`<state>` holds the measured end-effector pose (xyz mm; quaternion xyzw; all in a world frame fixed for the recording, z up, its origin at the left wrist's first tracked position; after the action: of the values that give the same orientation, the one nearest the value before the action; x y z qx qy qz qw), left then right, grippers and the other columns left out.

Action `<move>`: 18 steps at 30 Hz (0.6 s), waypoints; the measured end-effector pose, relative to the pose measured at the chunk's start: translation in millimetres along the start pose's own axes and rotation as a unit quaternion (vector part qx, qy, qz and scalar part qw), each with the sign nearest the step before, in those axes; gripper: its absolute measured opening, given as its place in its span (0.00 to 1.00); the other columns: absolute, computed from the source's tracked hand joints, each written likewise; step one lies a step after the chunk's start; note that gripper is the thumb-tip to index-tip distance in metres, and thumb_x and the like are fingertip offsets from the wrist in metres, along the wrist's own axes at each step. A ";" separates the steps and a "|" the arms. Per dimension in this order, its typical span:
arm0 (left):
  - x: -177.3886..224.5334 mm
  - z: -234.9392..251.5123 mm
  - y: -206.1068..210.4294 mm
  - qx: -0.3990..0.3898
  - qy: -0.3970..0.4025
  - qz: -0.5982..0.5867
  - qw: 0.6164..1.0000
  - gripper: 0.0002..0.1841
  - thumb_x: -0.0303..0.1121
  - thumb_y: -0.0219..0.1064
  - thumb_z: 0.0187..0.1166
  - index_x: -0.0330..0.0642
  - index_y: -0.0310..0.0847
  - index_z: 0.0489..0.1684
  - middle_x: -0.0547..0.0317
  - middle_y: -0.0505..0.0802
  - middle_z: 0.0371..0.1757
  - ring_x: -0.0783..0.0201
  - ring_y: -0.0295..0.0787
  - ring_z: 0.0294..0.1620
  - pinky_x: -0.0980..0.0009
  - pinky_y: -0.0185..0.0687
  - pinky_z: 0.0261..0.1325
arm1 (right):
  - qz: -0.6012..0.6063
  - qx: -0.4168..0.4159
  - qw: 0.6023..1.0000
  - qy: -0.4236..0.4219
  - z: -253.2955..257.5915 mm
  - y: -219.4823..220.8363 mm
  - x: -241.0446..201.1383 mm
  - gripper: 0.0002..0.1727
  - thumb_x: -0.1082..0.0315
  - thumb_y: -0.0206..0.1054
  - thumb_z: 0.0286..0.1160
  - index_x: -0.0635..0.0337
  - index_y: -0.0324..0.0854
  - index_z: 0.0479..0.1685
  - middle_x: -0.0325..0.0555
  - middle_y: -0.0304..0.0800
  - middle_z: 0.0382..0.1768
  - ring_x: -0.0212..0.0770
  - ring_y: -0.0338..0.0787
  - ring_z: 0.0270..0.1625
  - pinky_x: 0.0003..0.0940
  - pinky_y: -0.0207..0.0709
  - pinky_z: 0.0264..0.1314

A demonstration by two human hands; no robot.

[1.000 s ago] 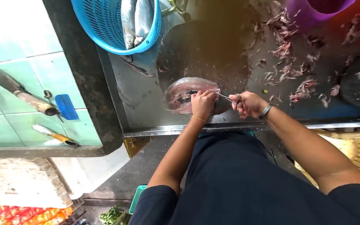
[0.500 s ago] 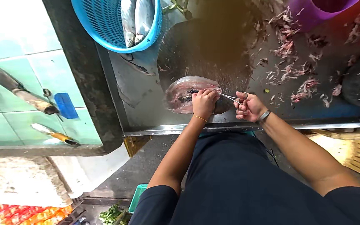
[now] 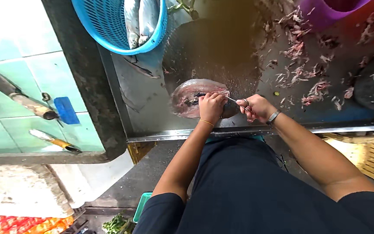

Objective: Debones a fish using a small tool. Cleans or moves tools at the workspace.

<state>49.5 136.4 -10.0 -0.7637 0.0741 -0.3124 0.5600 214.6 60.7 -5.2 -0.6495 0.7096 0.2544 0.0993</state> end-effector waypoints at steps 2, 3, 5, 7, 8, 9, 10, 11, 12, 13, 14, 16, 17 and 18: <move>1.1 1.6 -0.3 0.003 -0.001 -0.001 1.000 0.11 0.43 0.65 0.86 0.57 0.95 0.49 0.66 0.97 0.56 0.55 0.92 0.58 0.46 0.78 0.61 | 0.057 -0.007 0.998 -0.009 0.3 -1.7 2.2 0.28 0.47 0.54 0.91 0.56 0.78 0.22 0.32 0.67 0.08 0.29 0.67 0.08 0.30 0.73 0.15; 0.9 1.9 -0.4 0.001 -0.005 0.000 1.000 0.11 0.43 0.65 0.86 0.58 0.95 0.49 0.66 0.97 0.56 0.55 0.92 0.58 0.46 0.78 0.61 | 0.104 -0.020 0.994 -0.006 0.9 -1.0 4.8 0.28 0.46 0.52 0.92 0.54 0.76 0.22 0.31 0.65 0.08 0.29 0.66 0.08 0.30 0.71 0.15; 0.5 1.8 -0.5 -0.004 -0.015 0.003 1.000 0.11 0.44 0.65 0.86 0.58 0.95 0.49 0.66 0.97 0.57 0.54 0.92 0.59 0.45 0.77 0.61 | 0.198 -0.053 0.979 0.004 3.7 3.5 12.8 0.29 0.44 0.47 0.92 0.50 0.74 0.21 0.29 0.64 0.08 0.28 0.64 0.09 0.28 0.68 0.14; 1.2 2.3 -0.2 -0.011 -0.018 0.002 1.000 0.11 0.44 0.64 0.86 0.58 0.95 0.50 0.66 0.97 0.57 0.54 0.92 0.59 0.45 0.77 0.62 | 0.278 -0.076 0.957 0.010 5.4 7.1 20.4 0.30 0.42 0.44 0.92 0.48 0.74 0.20 0.28 0.64 0.08 0.28 0.64 0.09 0.27 0.68 0.14; 1.6 2.4 -0.4 -0.015 -0.017 0.003 1.000 0.11 0.44 0.64 0.87 0.58 0.95 0.50 0.66 0.97 0.58 0.54 0.92 0.59 0.45 0.77 0.62 | 0.304 -0.080 0.949 0.007 5.7 8.7 23.0 0.31 0.41 0.44 0.92 0.47 0.74 0.19 0.28 0.64 0.08 0.28 0.64 0.09 0.27 0.68 0.14; 1.5 2.7 -0.8 -0.019 -0.016 0.005 1.000 0.12 0.44 0.63 0.87 0.58 0.95 0.51 0.66 0.97 0.58 0.54 0.92 0.59 0.45 0.77 0.62 | 0.321 -0.080 0.944 0.001 6.1 10.6 24.8 0.31 0.41 0.43 0.92 0.47 0.74 0.19 0.28 0.63 0.08 0.28 0.64 0.08 0.27 0.68 0.14; 1.5 2.6 -1.0 -0.023 -0.017 0.005 1.000 0.12 0.44 0.63 0.87 0.58 0.95 0.50 0.66 0.97 0.57 0.54 0.91 0.60 0.45 0.77 0.62 | 0.331 -0.078 0.940 -0.004 5.8 12.2 26.1 0.32 0.41 0.43 0.92 0.47 0.74 0.19 0.28 0.63 0.08 0.28 0.64 0.08 0.27 0.68 0.14; 1.3 2.8 -0.9 -0.025 -0.018 0.007 1.000 0.12 0.44 0.63 0.87 0.58 0.94 0.50 0.66 0.97 0.57 0.54 0.91 0.60 0.45 0.77 0.62 | 0.340 -0.078 0.937 -0.009 5.8 13.4 27.1 0.33 0.40 0.42 0.92 0.48 0.75 0.18 0.28 0.63 0.07 0.28 0.64 0.08 0.27 0.68 0.14; 1.2 2.9 -0.4 -0.025 -0.017 0.007 1.000 0.12 0.44 0.63 0.87 0.58 0.94 0.49 0.65 0.97 0.57 0.54 0.91 0.60 0.45 0.76 0.62 | 0.347 -0.079 0.934 -0.013 5.7 14.3 27.8 0.33 0.40 0.42 0.92 0.48 0.75 0.18 0.28 0.64 0.07 0.28 0.65 0.08 0.27 0.68 0.14; 1.2 2.9 0.2 -0.026 -0.017 0.008 0.999 0.12 0.44 0.62 0.88 0.58 0.94 0.50 0.66 0.97 0.57 0.54 0.91 0.60 0.45 0.77 0.62 | 0.352 -0.081 0.932 -0.015 5.6 14.7 28.3 0.34 0.40 0.41 0.92 0.48 0.75 0.18 0.28 0.64 0.07 0.28 0.65 0.08 0.27 0.69 0.14; 0.8 3.2 0.5 -0.028 -0.016 0.011 0.999 0.12 0.44 0.62 0.88 0.57 0.94 0.50 0.66 0.97 0.58 0.54 0.91 0.61 0.45 0.77 0.62 | 0.355 -0.083 0.931 -0.019 6.0 14.9 28.3 0.34 0.39 0.40 0.92 0.48 0.75 0.18 0.28 0.64 0.07 0.28 0.65 0.08 0.27 0.69 0.14; 0.1 1.7 1.8 -0.023 -0.012 0.016 1.000 0.12 0.44 0.62 0.87 0.57 0.94 0.49 0.67 0.97 0.58 0.55 0.91 0.60 0.46 0.77 0.61 | 0.329 -0.068 0.942 -0.026 5.1 12.7 28.5 0.33 0.40 0.40 0.92 0.47 0.75 0.19 0.28 0.64 0.08 0.28 0.65 0.08 0.28 0.70 0.15; -0.4 1.7 2.4 -0.018 -0.010 0.016 1.000 0.12 0.44 0.63 0.87 0.57 0.94 0.49 0.68 0.97 0.58 0.55 0.91 0.60 0.46 0.78 0.61 | 0.292 -0.050 0.955 -0.028 3.6 9.7 26.5 0.32 0.42 0.42 0.93 0.48 0.75 0.21 0.29 0.65 0.08 0.29 0.66 0.09 0.29 0.71 0.15; -0.5 1.2 2.2 -0.016 -0.010 0.015 1.000 0.12 0.44 0.63 0.87 0.57 0.95 0.49 0.68 0.97 0.58 0.56 0.91 0.60 0.47 0.78 0.62 | 0.244 -0.033 0.969 -0.023 1.1 7.2 24.3 0.30 0.42 0.44 0.93 0.49 0.75 0.23 0.29 0.66 0.09 0.30 0.67 0.10 0.30 0.72 0.16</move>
<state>50.3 136.8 -12.3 -0.7745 0.0850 -0.2958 0.5526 204.1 40.3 -15.9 -0.4535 0.8355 0.3089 0.0288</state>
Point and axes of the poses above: each hand's wrist, its own z-axis towards the middle knuckle, its own y-axis out of the palm, x = y × z, the point moved 6 cm from there along z, towards the middle knuckle
